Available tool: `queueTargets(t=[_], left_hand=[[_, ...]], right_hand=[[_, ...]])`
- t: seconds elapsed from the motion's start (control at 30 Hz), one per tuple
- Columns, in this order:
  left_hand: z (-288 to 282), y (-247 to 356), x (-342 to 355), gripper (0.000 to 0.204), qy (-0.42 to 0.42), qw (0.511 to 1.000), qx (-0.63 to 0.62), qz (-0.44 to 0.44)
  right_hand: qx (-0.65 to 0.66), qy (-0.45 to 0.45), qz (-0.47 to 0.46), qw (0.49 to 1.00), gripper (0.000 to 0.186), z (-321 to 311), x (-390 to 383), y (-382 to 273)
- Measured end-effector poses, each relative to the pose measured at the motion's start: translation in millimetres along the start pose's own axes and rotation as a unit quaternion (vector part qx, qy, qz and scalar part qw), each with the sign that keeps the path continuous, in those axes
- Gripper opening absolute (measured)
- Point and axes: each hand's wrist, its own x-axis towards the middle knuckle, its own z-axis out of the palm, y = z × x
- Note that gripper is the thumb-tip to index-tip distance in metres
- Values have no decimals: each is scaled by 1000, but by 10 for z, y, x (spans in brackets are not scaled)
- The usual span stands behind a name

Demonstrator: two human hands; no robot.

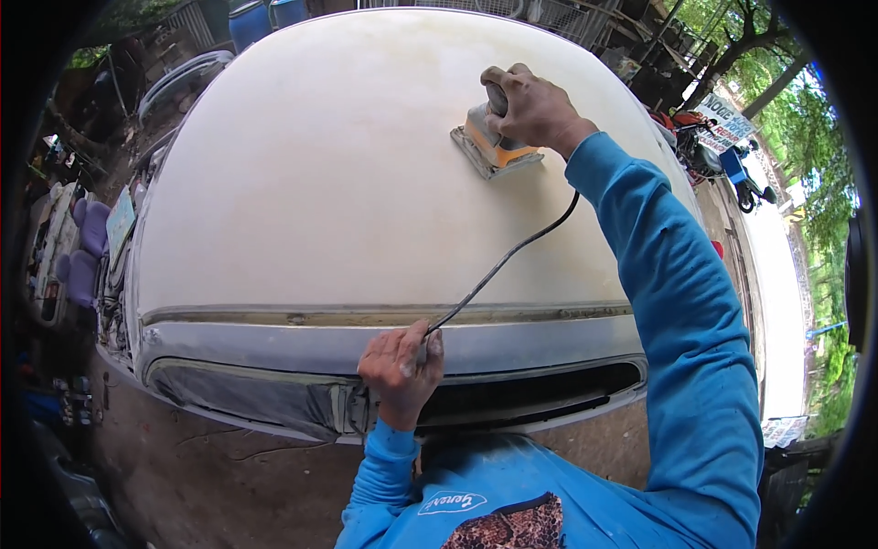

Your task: The recorder uses an electric orbital sander to sand down the surface of a white car roof.

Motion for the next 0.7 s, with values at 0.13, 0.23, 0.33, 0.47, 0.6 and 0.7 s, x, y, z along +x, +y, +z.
queueTargets(t=[0.13, 0.23, 0.33, 0.47, 0.6, 0.7], left_hand=[[-33, -26, -21, 18, 4, 1000, 10, 0], [22, -10, -2, 18, 10, 1000, 6, 12], [24, 43, 40, 18, 2, 1000, 1, 1], [-24, 24, 15, 18, 8, 1000, -3, -10], [-31, 11, 2, 17, -6, 1000, -8, -16], [81, 14, 36, 17, 8, 1000, -18, 11]], right_hand=[[7, -6, -21, 1000, 59, -6, -3, -103], [-14, -12, 35, 999, 61, -35, 39, 8], [-30, -8, 47, 998, 59, -26, 29, 35], [-12, -5, -15, 1000, 60, -54, -69, -127], [-19, -9, 25, 999, 59, -34, -16, -56], [-20, 9, 34, 999, 59, -78, -121, 162]])
